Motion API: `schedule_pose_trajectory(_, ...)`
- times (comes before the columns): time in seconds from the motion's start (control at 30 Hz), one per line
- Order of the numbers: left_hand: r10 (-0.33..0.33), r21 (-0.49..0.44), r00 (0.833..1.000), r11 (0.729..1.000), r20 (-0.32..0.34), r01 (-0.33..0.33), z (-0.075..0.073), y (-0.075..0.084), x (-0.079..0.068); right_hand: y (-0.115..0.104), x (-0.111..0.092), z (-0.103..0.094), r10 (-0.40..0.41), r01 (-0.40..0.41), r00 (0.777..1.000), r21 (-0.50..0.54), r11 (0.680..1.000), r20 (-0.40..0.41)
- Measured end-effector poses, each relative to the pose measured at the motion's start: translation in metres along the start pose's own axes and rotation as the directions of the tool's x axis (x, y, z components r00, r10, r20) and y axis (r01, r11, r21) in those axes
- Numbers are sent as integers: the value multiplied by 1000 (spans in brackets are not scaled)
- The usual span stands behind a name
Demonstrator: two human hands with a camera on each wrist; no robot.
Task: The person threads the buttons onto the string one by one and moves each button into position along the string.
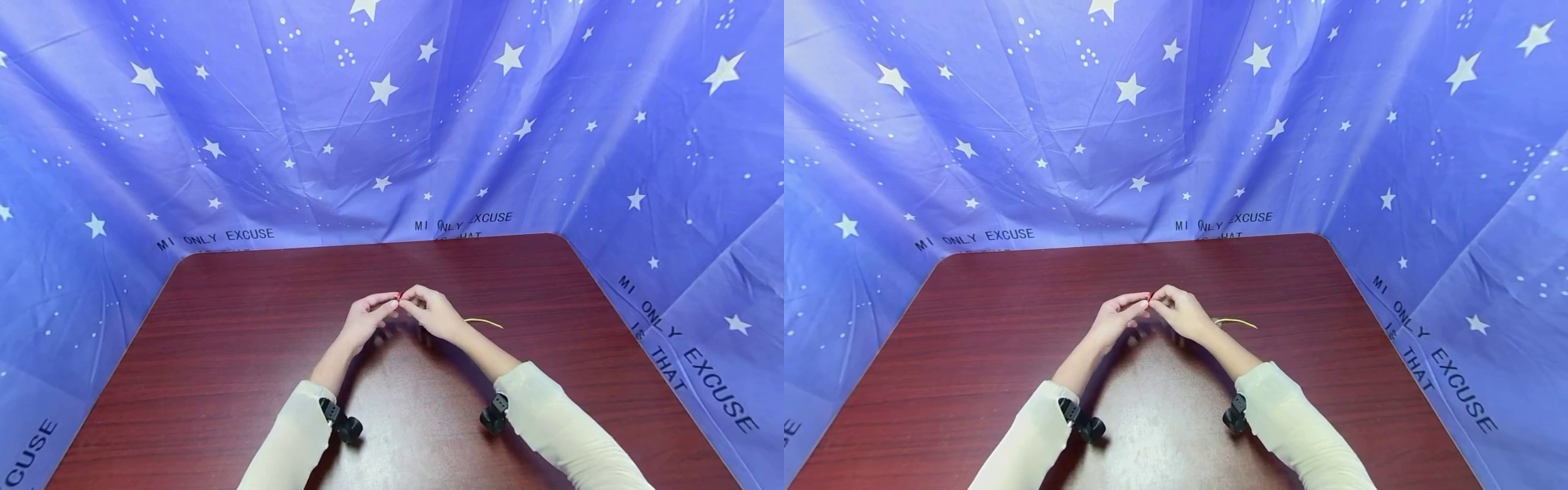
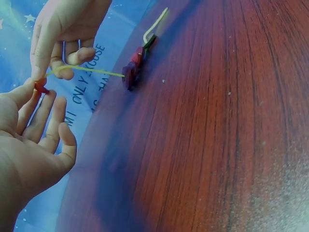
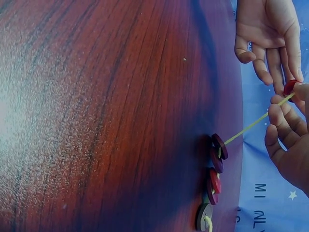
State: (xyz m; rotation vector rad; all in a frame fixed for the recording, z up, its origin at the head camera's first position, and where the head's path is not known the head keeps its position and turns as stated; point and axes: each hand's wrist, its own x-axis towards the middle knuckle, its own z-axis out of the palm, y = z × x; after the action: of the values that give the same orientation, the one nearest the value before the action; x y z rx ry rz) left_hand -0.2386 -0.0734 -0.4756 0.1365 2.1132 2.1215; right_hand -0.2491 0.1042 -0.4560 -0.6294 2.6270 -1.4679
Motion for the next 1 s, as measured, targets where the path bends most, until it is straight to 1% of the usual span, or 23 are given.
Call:
schedule_pose_trajectory(0.1, 32, 41, 999, 999, 0, -32, 2, 13, -7, 1, 0, 0, -7, 7, 1000, -1, 1000, -4)
schedule_pose_trajectory(0.2, 73, 68, 997, 995, -2, -73, 6, 26, -15, 0, -1, 0, 4, -4, 1000, 9, 1000, -5)
schedule_pose_trajectory(0.27, 121, 97, 993, 988, -13, -119, 7, 27, -17, 0, -1, -1, 16, -16, 1000, 25, 1000, -1)
schedule_pose_trajectory(0.33, 170, 131, 985, 977, -7, -168, 9, 29, -18, 0, -1, -1, 29, -29, 1000, 47, 998, 1)
schedule_pose_trajectory(0.43, 235, 198, 972, 953, 2, -231, 12, 32, -21, 0, -1, -1, 40, -40, 999, 64, 997, 3)
schedule_pose_trajectory(0.47, 252, 216, 968, 945, 2, -247, 13, 33, -22, 0, -1, -1, 43, -44, 999, 64, 997, 2)
schedule_pose_trajectory(0.57, 266, 258, 964, 931, 9, -259, 13, 35, -23, 1, -1, -1, 51, -51, 999, 59, 997, 5)
schedule_pose_trajectory(0.7, 267, 279, 964, 925, 12, -259, 12, 32, -22, 1, -1, -1, 49, -49, 999, 59, 997, 10)
schedule_pose_trajectory(0.83, 271, 274, 962, 927, -11, -258, 10, 16, -12, 1, -1, -1, 49, -50, 999, 58, 997, 9)
schedule_pose_trajectory(0.93, 274, 271, 961, 929, -47, -252, 8, 5, -4, 1, -1, -1, 54, -55, 998, 66, 996, 15)
schedule_pose_trajectory(1.0, 278, 264, 958, 931, -64, -253, 8, 2, -1, 1, -1, -1, 53, -55, 998, 68, 996, 19)
